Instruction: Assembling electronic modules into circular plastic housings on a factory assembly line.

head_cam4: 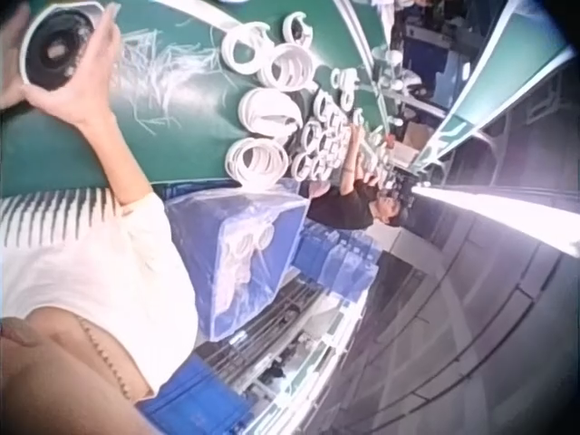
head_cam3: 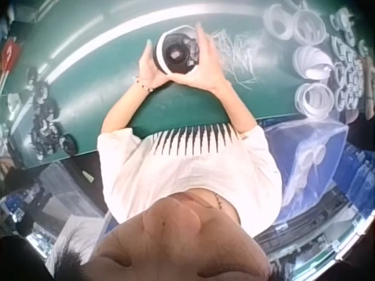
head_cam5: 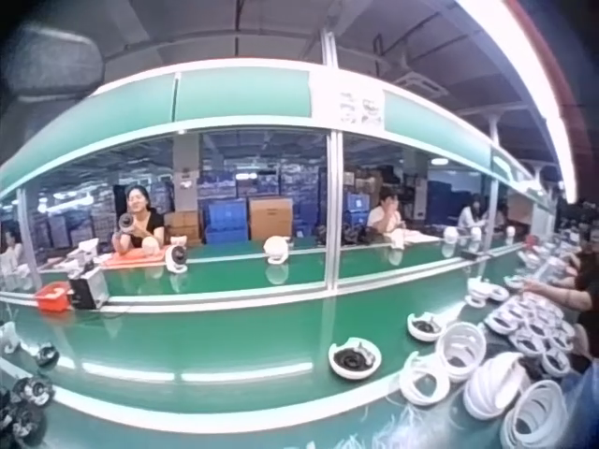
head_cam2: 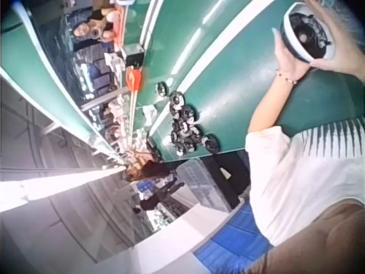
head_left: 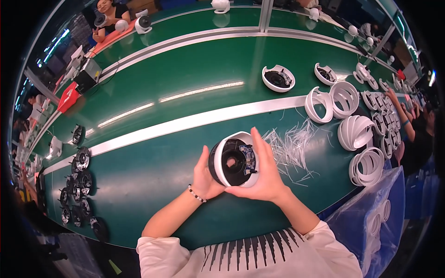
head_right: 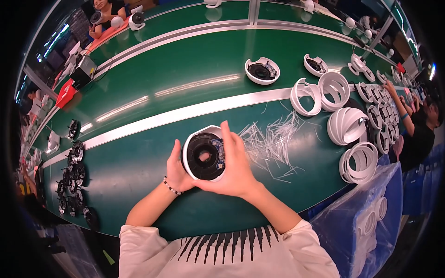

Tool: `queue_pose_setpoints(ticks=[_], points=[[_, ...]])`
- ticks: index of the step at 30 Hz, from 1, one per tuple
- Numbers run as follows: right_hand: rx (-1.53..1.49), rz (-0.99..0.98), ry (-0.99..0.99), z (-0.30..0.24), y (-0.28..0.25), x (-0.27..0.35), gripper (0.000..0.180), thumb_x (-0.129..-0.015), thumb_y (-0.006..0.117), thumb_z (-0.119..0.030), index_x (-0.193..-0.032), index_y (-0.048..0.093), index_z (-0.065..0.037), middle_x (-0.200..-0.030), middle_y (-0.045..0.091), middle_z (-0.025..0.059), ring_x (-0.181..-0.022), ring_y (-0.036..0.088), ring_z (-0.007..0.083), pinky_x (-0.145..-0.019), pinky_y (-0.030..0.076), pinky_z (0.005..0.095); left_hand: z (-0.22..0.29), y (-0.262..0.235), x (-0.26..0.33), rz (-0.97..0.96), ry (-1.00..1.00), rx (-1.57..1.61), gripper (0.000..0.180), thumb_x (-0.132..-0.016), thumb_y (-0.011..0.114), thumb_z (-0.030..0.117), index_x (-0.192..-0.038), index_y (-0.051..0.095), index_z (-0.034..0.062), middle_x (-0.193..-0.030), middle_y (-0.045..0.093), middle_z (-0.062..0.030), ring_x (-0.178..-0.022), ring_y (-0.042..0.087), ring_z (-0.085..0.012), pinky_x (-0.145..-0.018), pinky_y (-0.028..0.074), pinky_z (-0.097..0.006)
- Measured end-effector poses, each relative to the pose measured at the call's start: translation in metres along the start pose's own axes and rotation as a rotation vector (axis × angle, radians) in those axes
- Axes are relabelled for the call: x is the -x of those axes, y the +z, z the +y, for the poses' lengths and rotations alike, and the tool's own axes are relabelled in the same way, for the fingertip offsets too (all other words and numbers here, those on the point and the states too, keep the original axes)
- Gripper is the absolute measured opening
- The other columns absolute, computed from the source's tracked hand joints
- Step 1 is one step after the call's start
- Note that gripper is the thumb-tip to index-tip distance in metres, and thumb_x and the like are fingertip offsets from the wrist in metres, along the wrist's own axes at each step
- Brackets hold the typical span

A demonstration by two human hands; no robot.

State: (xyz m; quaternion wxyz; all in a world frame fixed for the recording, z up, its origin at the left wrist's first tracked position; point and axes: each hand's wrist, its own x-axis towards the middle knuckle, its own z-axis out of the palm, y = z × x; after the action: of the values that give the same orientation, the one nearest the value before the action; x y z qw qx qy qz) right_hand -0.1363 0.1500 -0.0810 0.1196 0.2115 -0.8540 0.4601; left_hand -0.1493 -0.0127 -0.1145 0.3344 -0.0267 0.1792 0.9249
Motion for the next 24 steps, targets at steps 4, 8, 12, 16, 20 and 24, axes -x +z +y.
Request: queue_pose_setpoints(ticks=[4, 8, 12, 16, 20, 24], points=[[-0.07, -0.034, 0.028, 0.004, 0.003, 0.001, 0.116, -0.05, 0.08, -0.034, -0.132, 0.008, 0.005, -0.13, 0.025, 0.0251, -0.117, 0.033, 0.0338, -0.096, 0.028, 0.0398, 0.003, -0.005, -0.003, -0.022, -0.046, 0.041, 0.062, -0.086, 0.027, 0.053, -0.126, 0.035, 0.0069, -0.126, 0.04, -0.0134, -0.116, 0.039, -0.0287, -0.098, 0.031, -0.045], [-0.079, -0.028, 0.084, -0.001, 0.008, 0.0, 0.116, -0.052, 0.079, -0.035, -0.132, 0.006, 0.005, -0.132, 0.02, 0.0288, -0.119, 0.03, 0.038, -0.096, 0.027, 0.0428, -0.001, 0.002, -0.006, 0.128, 0.051, -0.058, 0.057, -0.087, 0.026, 0.048, -0.124, 0.038, 0.0066, -0.122, 0.044, -0.0129, -0.113, 0.043, -0.0269, -0.097, 0.034, -0.043], [0.134, 0.006, -0.051, -0.017, 0.021, -0.007, 0.111, -0.051, 0.079, -0.034, -0.131, 0.013, 0.006, -0.13, 0.022, 0.031, -0.116, 0.029, 0.0435, -0.095, 0.027, 0.0472, -0.004, 0.002, 0.001, 0.148, 0.219, -0.18, 0.054, -0.089, 0.024, 0.045, -0.124, 0.038, 0.0062, -0.122, 0.045, -0.0106, -0.111, 0.045, -0.0231, -0.094, 0.037, -0.038], [0.122, -0.025, -0.106, -0.012, 0.015, -0.012, 0.108, -0.049, 0.079, -0.035, -0.129, 0.019, 0.006, -0.129, 0.025, 0.0287, -0.115, 0.031, 0.0429, -0.093, 0.029, 0.0472, 0.001, 0.006, 0.005, 0.066, 0.245, -0.247, 0.062, -0.088, 0.021, 0.052, -0.126, 0.036, 0.006, -0.125, 0.042, -0.01, -0.113, 0.042, -0.0236, -0.094, 0.036, -0.039], [0.138, -0.147, -0.171, -0.008, 0.006, -0.018, 0.11, -0.046, 0.08, -0.037, -0.128, 0.02, 0.007, -0.129, 0.028, 0.0259, -0.113, 0.033, 0.042, -0.092, 0.031, 0.0451, 0.006, 0.003, 0.005, -0.028, 0.119, -0.125, 0.088, -0.075, 0.017, 0.073, -0.13, 0.028, 0.0063, -0.129, 0.036, -0.0112, -0.118, 0.037, -0.0277, -0.097, 0.033, -0.043], [0.156, -0.164, -0.157, -0.011, 0.008, -0.02, 0.111, -0.046, 0.08, -0.039, -0.127, 0.021, 0.007, -0.126, 0.031, 0.0261, -0.111, 0.035, 0.0419, -0.091, 0.033, 0.0444, 0.006, 0.0, 0.004, 0.029, 0.128, -0.224, 0.085, -0.076, 0.02, 0.072, -0.13, 0.028, 0.0074, -0.129, 0.035, -0.0117, -0.118, 0.037, -0.0263, -0.097, 0.034, -0.042]])
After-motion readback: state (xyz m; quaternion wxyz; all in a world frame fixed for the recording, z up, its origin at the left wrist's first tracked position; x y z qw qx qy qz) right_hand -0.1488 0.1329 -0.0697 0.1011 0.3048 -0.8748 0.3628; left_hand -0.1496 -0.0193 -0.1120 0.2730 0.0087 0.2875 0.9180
